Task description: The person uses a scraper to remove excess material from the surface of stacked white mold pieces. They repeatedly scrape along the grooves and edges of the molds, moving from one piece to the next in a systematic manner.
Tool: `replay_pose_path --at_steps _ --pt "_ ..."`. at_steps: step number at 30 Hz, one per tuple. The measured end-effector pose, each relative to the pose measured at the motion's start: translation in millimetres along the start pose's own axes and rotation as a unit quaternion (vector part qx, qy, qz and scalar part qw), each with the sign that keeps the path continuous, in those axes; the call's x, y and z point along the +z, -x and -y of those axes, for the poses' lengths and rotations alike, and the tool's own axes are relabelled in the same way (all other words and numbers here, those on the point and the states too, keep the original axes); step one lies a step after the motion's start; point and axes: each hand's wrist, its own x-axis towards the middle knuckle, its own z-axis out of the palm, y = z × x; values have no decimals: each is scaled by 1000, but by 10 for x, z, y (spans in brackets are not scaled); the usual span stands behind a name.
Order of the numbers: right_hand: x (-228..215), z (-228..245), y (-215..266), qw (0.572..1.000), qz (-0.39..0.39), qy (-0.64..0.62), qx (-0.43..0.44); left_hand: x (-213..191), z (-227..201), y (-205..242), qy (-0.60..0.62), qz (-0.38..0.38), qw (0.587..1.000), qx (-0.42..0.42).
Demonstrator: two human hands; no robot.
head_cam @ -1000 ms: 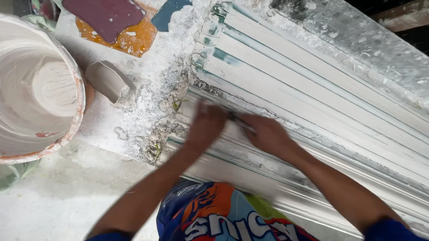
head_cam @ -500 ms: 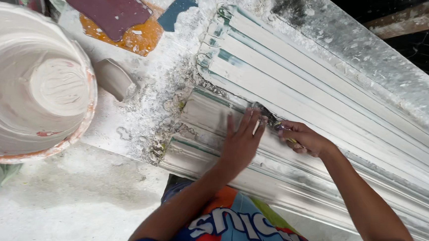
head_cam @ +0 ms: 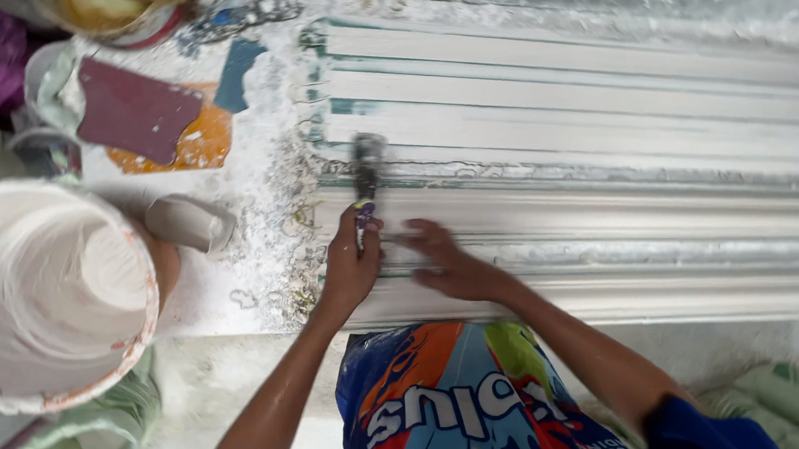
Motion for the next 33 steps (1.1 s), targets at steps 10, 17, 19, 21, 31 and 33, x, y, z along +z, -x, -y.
replay_pose_path --at_steps 10,17,19,21,31,33 --pt "-931 -1809 3107 697 -418 563 149 -382 -528 -817 -565 288 701 326" --pt "-1111 -1453 2779 658 -452 400 449 -606 -1115 -859 -709 348 514 333" --pt "-1079 -1445 2800 646 -456 416 450 -81 -1160 -888 -693 365 523 337" --pt "-1087 -1466 2769 647 -472 414 432 779 -1206 -925 -618 375 579 377" --pt "-1097 -1422 2817 662 -433 412 452 747 -1370 -840 -571 388 641 336" --pt "-1069 -1288 2750 675 -426 403 448 59 -1248 -799 -648 397 565 320"
